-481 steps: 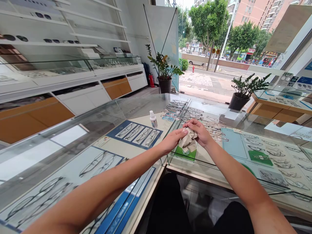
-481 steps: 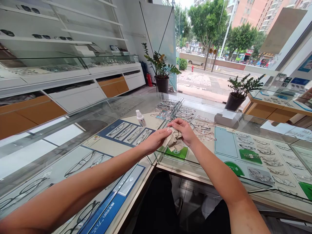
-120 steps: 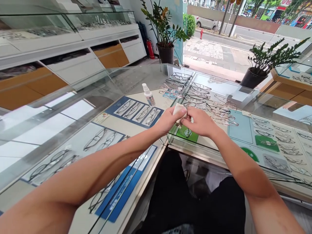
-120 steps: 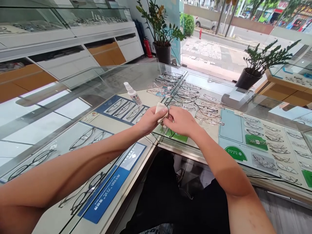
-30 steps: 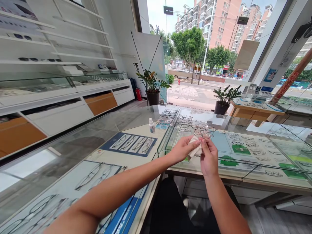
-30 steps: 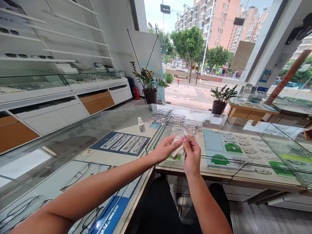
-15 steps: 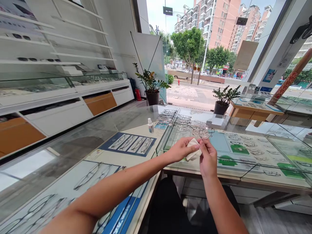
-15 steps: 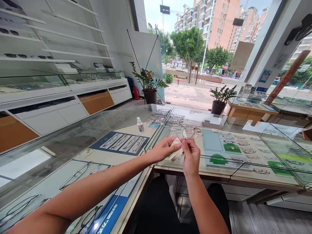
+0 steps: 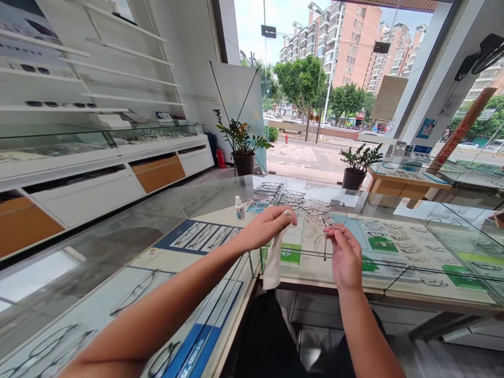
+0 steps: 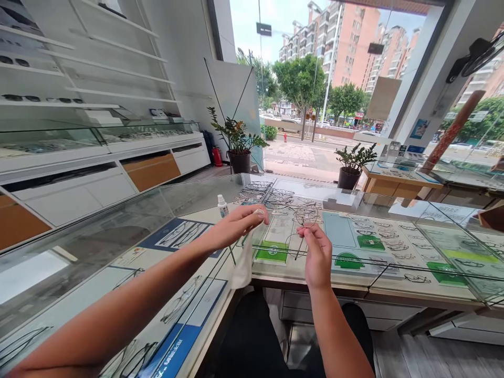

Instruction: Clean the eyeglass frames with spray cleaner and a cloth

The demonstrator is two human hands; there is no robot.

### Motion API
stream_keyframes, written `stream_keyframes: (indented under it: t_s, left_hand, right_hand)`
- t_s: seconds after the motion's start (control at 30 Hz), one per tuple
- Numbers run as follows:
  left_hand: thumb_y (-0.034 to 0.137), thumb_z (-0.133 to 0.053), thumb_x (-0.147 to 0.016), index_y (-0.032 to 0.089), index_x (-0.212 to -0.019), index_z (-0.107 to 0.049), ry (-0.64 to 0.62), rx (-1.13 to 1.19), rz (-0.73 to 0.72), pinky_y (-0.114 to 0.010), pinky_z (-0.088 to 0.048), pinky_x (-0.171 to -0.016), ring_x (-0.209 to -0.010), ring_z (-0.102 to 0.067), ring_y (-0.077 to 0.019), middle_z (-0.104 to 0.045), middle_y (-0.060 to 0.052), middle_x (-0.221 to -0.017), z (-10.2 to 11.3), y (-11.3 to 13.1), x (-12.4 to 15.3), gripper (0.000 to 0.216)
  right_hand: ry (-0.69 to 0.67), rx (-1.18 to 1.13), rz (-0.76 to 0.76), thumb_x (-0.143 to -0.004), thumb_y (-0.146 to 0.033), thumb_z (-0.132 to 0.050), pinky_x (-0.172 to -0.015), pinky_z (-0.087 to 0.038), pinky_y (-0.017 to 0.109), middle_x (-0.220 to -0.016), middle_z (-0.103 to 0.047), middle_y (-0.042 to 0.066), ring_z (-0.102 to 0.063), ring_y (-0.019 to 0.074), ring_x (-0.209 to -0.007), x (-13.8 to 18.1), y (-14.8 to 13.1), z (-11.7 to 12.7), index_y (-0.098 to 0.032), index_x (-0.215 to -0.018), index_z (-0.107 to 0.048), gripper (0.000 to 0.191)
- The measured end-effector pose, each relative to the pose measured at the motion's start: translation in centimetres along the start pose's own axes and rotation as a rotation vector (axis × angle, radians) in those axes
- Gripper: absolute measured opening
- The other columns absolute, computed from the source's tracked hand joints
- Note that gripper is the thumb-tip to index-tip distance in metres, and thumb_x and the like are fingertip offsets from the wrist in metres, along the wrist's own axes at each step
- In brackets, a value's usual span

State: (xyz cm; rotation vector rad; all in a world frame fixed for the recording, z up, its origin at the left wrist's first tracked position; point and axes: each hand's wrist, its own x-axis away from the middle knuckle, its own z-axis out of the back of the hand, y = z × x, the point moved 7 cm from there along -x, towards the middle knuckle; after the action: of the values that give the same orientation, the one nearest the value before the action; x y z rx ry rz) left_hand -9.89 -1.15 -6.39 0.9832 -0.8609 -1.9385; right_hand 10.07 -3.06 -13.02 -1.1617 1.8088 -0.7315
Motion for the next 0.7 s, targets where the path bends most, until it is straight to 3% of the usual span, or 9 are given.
stream_keyframes:
  t_s: [0.07,0.13,0.23,0.3,0.37,0.53,0.7]
  left_hand:
    - [0.042,-0.056,-0.094,0.018,-0.059,-0.044,0.074,-0.107,-0.113,-0.025,-0.036,-0.06,-0.059,-0.042,-0.0103,-0.043,0.003,-0.062,1.0,1.2,0.3,0.044]
    - [0.041,-0.061,-0.093,0.018,-0.058,-0.042,0.161,-0.217,-0.238,-0.026,-0.041,-0.065,-0.066,-0.048,-0.0114,-0.049,0.002,-0.067,1.4,2.5,0.8,0.047]
    - [0.049,-0.074,-0.087,0.018,-0.088,-0.065,0.23,-0.356,-0.355,-0.027,-0.048,-0.067,-0.083,-0.061,-0.0166,-0.066,-0.005,-0.092,1.0,3.9,1.6,0.032]
    - [0.056,-0.079,-0.082,0.019,-0.116,-0.065,0.206,-0.425,-0.382,-0.027,-0.052,-0.066,-0.092,-0.065,-0.0194,-0.069,-0.01,-0.114,0.3,4.1,1.8,0.052]
    - [0.061,-0.077,-0.083,0.02,-0.127,-0.062,0.159,-0.474,-0.398,-0.028,-0.054,-0.065,-0.091,-0.067,-0.0196,-0.069,-0.013,-0.123,-0.4,4.1,1.8,0.062]
    - [0.063,-0.074,-0.085,0.019,-0.129,-0.062,0.145,-0.52,-0.453,-0.029,-0.056,-0.067,-0.088,-0.069,-0.0192,-0.071,-0.013,-0.123,-0.9,3.8,1.7,0.063]
    - [0.063,-0.076,-0.083,0.02,-0.12,-0.064,0.158,-0.535,-0.43,-0.029,-0.054,-0.064,-0.07,-0.063,-0.0138,-0.073,-0.01,-0.115,-1.1,3.4,1.7,0.059]
  right_hand:
    - [-0.112,0.023,-0.077,-0.076,-0.049,-0.082,-0.088,-0.048,0.036,-0.085,-0.066,0.004,-0.063,0.0206,-0.088,-0.2,-0.2,-0.6,-0.021,-0.067,-0.072,0.031]
    - [-0.204,0.047,-0.115,-0.078,-0.047,-0.081,-0.087,-0.048,0.036,-0.083,-0.067,0.004,-0.062,0.0204,-0.085,-0.1,-0.3,-1.1,-0.021,-0.067,-0.072,0.029]
    - [-0.309,0.087,-0.093,-0.083,-0.043,-0.076,-0.085,-0.046,0.034,-0.076,-0.065,0.003,-0.06,0.0197,-0.083,0.3,-0.5,-1.9,-0.022,-0.069,-0.072,0.025]
    - [-0.361,0.102,-0.076,-0.087,-0.041,-0.074,-0.083,-0.045,0.033,-0.075,-0.064,0.002,-0.059,0.0194,-0.083,0.6,-0.5,-2.4,-0.022,-0.071,-0.072,0.024]
    - [-0.39,0.109,-0.072,-0.089,-0.04,-0.072,-0.082,-0.044,0.033,-0.076,-0.064,0.002,-0.058,0.0193,-0.083,0.9,-0.4,-2.6,-0.023,-0.072,-0.072,0.024]
    - [-0.423,0.139,-0.04,-0.091,-0.04,-0.07,-0.079,-0.043,0.033,-0.077,-0.062,0.002,-0.056,0.0192,-0.08,1.1,-0.7,-2.7,-0.022,-0.072,-0.069,0.025]
    - [-0.474,0.192,0.002,-0.093,-0.037,-0.066,-0.077,-0.043,0.033,-0.075,-0.061,0.001,-0.055,0.0185,-0.078,1.2,-1.0,-3.0,-0.022,-0.072,-0.066,0.026]
